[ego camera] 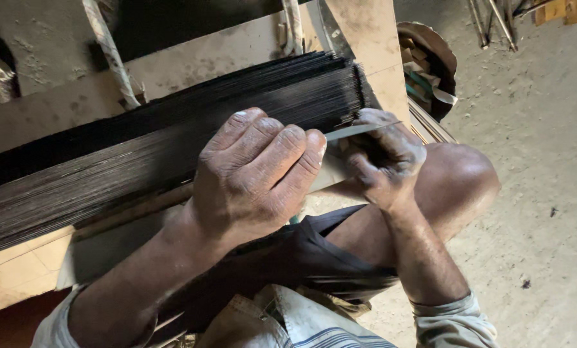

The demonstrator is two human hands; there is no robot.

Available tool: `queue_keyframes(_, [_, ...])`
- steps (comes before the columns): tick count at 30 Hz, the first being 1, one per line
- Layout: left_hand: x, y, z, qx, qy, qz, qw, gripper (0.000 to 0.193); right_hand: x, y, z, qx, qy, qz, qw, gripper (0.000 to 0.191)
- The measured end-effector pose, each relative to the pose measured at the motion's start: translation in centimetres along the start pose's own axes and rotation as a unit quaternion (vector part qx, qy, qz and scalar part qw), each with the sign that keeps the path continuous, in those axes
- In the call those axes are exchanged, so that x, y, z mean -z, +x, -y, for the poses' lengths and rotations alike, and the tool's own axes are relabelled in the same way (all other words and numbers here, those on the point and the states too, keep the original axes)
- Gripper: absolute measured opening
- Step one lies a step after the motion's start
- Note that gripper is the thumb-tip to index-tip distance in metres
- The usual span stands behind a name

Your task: The person sits on the floor holding a wooden jig containing a large bundle of thin dark strips. They use a flat metal file to file the edges of the bundle, repeatedly repositioning the jig and running the file along the strip ends, then press and align the strips by hand.

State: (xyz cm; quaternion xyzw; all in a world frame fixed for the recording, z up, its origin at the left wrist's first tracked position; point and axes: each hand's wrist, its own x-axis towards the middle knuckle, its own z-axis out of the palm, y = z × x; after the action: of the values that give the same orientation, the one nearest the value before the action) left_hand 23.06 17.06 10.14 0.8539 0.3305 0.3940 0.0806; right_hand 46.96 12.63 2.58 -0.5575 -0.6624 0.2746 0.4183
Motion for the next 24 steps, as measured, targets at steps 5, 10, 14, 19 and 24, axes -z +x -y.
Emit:
queue_keyframes(5, [-0.8,-0.6,-0.4,-0.022,0.016,0.006,1.000,0.015,0.7,0.2,-0.4,0.002,0.006,0.046,0.999,0.017])
queue_keyframes(10, [-2.0,-1.5,-0.9,-0.027,0.033,0.028,0.999,0.020,0.9,0.0,-0.4,0.001,0.016,0.038,0.999,0.019])
queue_keyframes(14, [-2.5,-1.8,-1.5,-0.031,0.055,0.036,0.997,0.020,1.4,-0.7,-0.3,-0.002,0.008,0.032,0.999,0.016])
queue_keyframes(19, [-2.6,-1.9,-2.8,-0.028,0.087,0.038,0.995,0.021,1.6,-2.3,-0.1,-0.026,0.041,-0.013,0.999,0.018])
queue_keyframes(24, [-0.8,-4.8,-3.6,-0.005,0.124,0.034,0.992,0.023,0.8,-3.5,2.1,-0.050,0.185,-0.102,0.976,0.016])
